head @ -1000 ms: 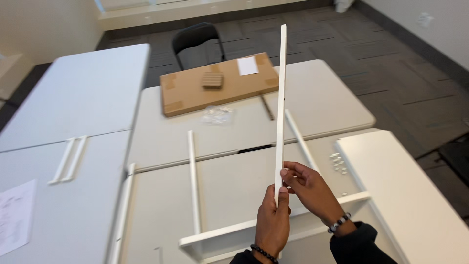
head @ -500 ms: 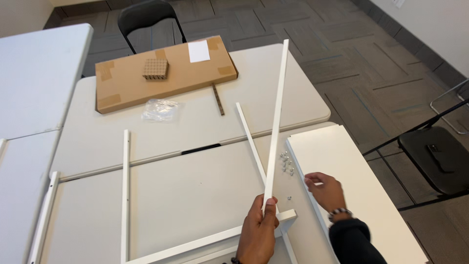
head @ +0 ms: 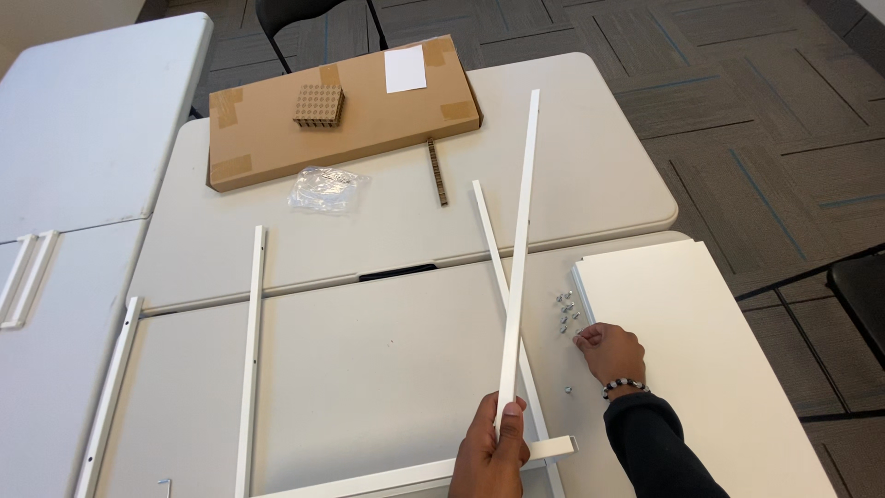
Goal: The person assembles a white metal shelving frame by connecting vertical and horizontal bars with screws. They align the bars, insert screws, and tighten them by hand to form a rectangular frame structure.
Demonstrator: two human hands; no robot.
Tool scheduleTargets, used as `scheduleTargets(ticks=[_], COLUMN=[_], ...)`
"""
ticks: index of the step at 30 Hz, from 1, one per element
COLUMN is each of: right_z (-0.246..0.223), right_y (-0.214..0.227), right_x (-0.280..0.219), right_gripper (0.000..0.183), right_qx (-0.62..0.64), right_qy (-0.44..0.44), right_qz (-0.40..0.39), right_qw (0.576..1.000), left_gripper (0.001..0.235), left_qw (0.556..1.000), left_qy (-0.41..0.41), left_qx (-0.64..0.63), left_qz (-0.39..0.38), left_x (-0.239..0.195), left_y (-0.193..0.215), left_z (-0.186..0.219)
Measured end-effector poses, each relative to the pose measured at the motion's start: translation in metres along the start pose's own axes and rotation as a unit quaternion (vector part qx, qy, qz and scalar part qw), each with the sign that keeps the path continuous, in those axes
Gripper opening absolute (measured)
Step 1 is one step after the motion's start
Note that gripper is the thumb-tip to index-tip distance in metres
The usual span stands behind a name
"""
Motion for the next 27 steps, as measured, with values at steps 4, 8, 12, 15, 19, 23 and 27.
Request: scheduleTargets(ticks=[4,8,12,15,19,23,27], right_z=[-0.011,-0.049,-0.093,-0.139,-0.194,-0.255,-0.308], right_y=[0.02,0.068,0.091,0.116,0.128,0.108,0.062], right_x=[-0.016,-0.06,-0.096,-0.142,-0.203,-0.27,-0.332], right_gripper=[0.027,0.025,0.015,0.014,0.029,0.011,0.014], right_qx=[-0.005,0.15,0.416,0.438,0.439,0.412,0.424], right_qy=[0.014,0.009,0.034,0.083,0.152,0.226,0.203], right_qz=[0.012,-0.004,-0.097,-0.138,-0.157,-0.166,-0.216], right_qw=[1.0,0.989,0.903,0.884,0.872,0.867,0.856], left_gripper=[0.042,0.04,0.042,0.045,0.055,0.057,0.046], left_qw=[1.0,0.999,0.998,0.994,0.981,0.969,0.971], left_qy=[-0.017,-0.014,-0.047,-0.075,-0.165,-0.2,-0.206], left_qx=[-0.006,-0.041,-0.01,0.072,0.098,0.143,0.124], left_qz=[-0.007,-0.025,-0.032,-0.031,-0.037,-0.02,0.0], left_x=[0.0,-0.007,-0.015,-0.031,-0.057,-0.081,-0.089], left_y=[0.001,0.003,0.023,0.053,0.097,0.151,0.211], left_z=[0.005,0.016,0.031,0.049,0.068,0.067,0.042])
Point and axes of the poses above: each hand's wrist, its own x-axis towards the middle knuckle, its own y-axis out of the back of the hand, z = x × y, the point moved 9 cm from there along x, towards the middle knuckle
